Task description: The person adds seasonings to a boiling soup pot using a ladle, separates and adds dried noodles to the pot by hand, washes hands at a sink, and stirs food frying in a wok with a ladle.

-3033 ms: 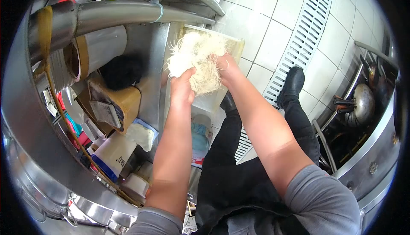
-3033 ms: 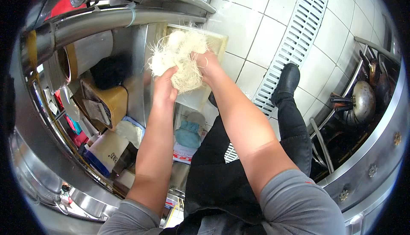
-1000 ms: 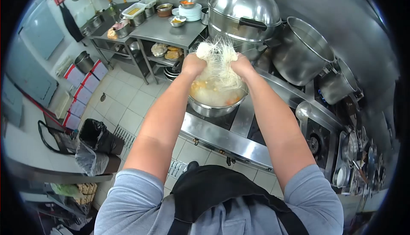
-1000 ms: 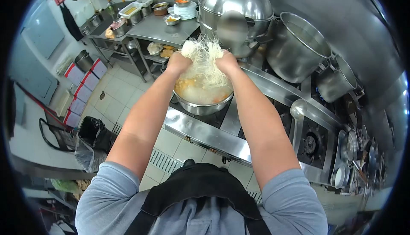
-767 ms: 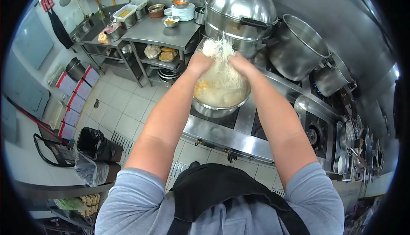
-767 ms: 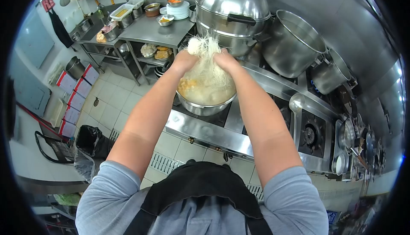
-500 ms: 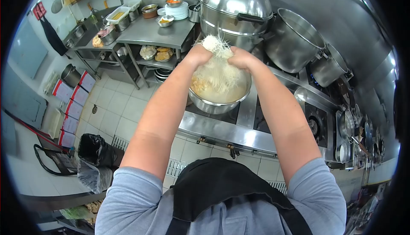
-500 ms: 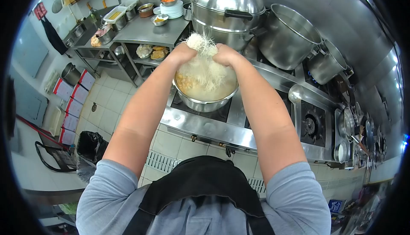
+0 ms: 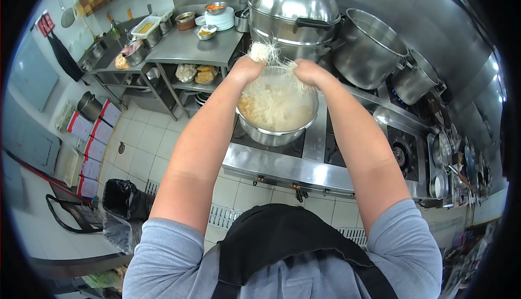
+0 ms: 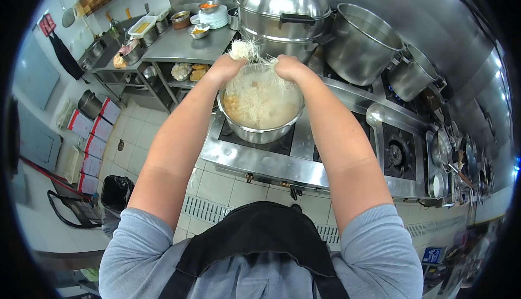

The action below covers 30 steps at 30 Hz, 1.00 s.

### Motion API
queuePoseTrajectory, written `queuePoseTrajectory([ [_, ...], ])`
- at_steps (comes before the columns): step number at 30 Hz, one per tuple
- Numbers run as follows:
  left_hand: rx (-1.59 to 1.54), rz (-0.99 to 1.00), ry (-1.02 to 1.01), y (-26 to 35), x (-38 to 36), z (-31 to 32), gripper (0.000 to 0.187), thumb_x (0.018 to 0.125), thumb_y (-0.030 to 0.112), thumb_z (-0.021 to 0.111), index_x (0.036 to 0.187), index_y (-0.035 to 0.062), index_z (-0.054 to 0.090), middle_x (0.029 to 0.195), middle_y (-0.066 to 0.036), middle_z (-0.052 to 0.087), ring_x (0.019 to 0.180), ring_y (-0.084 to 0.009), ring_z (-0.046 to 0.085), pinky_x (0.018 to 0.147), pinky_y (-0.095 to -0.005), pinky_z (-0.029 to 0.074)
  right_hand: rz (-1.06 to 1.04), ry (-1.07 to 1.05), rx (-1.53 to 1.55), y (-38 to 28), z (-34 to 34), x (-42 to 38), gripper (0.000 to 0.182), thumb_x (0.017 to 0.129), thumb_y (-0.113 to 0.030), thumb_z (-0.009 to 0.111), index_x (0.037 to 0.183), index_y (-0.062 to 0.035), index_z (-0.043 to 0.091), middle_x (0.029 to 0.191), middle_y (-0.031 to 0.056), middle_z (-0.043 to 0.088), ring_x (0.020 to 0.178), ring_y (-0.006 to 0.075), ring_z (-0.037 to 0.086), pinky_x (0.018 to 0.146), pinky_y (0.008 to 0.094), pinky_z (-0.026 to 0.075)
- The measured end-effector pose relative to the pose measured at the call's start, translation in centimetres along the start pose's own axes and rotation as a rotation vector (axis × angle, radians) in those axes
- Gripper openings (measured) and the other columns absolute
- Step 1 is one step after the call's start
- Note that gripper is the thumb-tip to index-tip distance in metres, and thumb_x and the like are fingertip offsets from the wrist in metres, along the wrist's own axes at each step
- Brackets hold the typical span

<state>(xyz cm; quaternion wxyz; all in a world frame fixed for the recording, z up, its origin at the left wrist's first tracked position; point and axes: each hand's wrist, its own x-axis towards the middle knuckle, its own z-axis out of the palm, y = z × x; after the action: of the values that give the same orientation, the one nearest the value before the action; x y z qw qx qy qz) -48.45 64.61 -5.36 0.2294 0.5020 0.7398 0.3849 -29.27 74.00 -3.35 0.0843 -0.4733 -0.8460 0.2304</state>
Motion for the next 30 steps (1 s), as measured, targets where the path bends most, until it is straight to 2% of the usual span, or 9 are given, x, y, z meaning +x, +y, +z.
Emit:
queuePoseTrajectory([
  [3,0.258,-0.031,-0.051,1.3,-0.6,-0.7,0.048,0.084,0.032,0.067,0.111,-0.0079,0.065,0.11,-0.028,0.066,0.103,-0.0377,0.065,0.088,-0.0384,0.05,0.016,-0.059,-0.019,0.5,-0.3,-0.4,0.04,0.083,-0.007,0.054,0.122,-0.0018,0.057,0.114,0.0244,0.063,0.106,0.0318,0.062,0.088,0.038,0.049],
  [5,0.255,0.009,-0.055,0.9,-0.6,-0.4,0.043,0.084,0.029,0.064,0.106,-0.0075,0.066,0.108,-0.028,0.066,0.103,-0.0391,0.063,0.09,-0.0402,0.049,-0.017,0.084,-0.043,1.3,-0.1,-0.4,0.033,0.083,-0.004,0.053,0.116,-0.001,0.059,0.11,0.0226,0.064,0.098,0.0324,0.064,0.08,0.0381,0.052],
  [9,0.349,0.066,-0.052,0.3,0.3,0.0,0.033,0.081,0.019,0.059,0.098,-0.0073,0.068,0.104,-0.028,0.065,0.101,-0.0403,0.063,0.09,-0.0419,0.049,0.011,0.084,-0.001,2.1,0.7,0.2,0.027,0.082,-0.005,0.056,0.109,-0.0015,0.059,0.103,0.0202,0.065,0.092,0.0317,0.066,0.071,0.0386,0.053],
  [11,0.313,0.036,-0.055,0.5,0.4,0.4,0.032,0.079,0.017,0.058,0.098,-0.0064,0.068,0.104,-0.028,0.066,0.1,-0.0401,0.063,0.089,-0.0418,0.05,0.163,0.113,0.201,2.2,1.5,0.4,0.028,0.08,-0.007,0.059,0.108,-0.0029,0.058,0.097,0.0184,0.067,0.088,0.0291,0.067,0.067,0.0381,0.053],
  [17,0.151,0.037,-0.06,0.3,0.7,1.6,0.031,0.077,0.017,0.059,0.097,-0.0042,0.069,0.102,-0.026,0.067,0.097,-0.0396,0.064,0.085,-0.0412,0.051,0.031,0.082,-0.048,1.8,1.2,-0.7,0.033,0.077,-0.01,0.064,0.109,-0.0033,0.058,0.095,0.0177,0.067,0.085,0.0282,0.067,0.069,0.0378,0.053],
  [24,0.22,0.012,-0.058,0.7,1.3,2.4,0.029,0.077,0.015,0.059,0.094,-0.0058,0.07,0.099,-0.027,0.067,0.097,-0.0388,0.065,0.085,-0.0412,0.051,0.085,-0.042,0.01,2.2,2.0,0.3,0.029,0.076,-0.012,0.065,0.103,-0.0018,0.062,0.09,0.0181,0.067,0.081,0.028,0.067,0.072,0.0379,0.053],
  [27,0.318,0.033,-0.029,0.9,1.8,2.2,0.028,0.077,0.012,0.057,0.093,-0.0062,0.07,0.098,-0.028,0.067,0.097,-0.0382,0.065,0.085,-0.0413,0.051,0.049,-0.097,-0.067,2.2,2.1,0.3,0.03,0.081,-0.011,0.063,0.108,0.0004,0.063,0.104,0.0221,0.066,0.078,0.0353,0.069,0.063,0.0399,0.06],
  [29,0.374,-0.004,-0.079,1.5,1.8,1.5,0.027,0.077,0.011,0.057,0.093,-0.0058,0.07,0.099,-0.028,0.067,0.098,-0.0379,0.065,0.086,-0.0416,0.051,0.144,-0.109,0.214,1.4,1.9,-1.2,0.038,0.082,-0.019,0.069,0.113,0.0018,0.062,0.097,0.017,0.067,0.078,0.0238,0.068,0.058,0.0365,0.056],
  [30,0.43,-0.042,-0.125,1.8,1.8,1.1,0.027,0.076,0.01,0.056,0.094,-0.0054,0.07,0.099,-0.028,0.067,0.099,-0.0376,0.065,0.086,-0.0418,0.051,0.146,-0.109,0.215,0.8,1.6,-1.7,0.038,0.082,-0.019,0.069,0.113,0.0018,0.062,0.097,0.017,0.067,0.078,0.0238,0.068,0.058,0.0365,0.056],
])
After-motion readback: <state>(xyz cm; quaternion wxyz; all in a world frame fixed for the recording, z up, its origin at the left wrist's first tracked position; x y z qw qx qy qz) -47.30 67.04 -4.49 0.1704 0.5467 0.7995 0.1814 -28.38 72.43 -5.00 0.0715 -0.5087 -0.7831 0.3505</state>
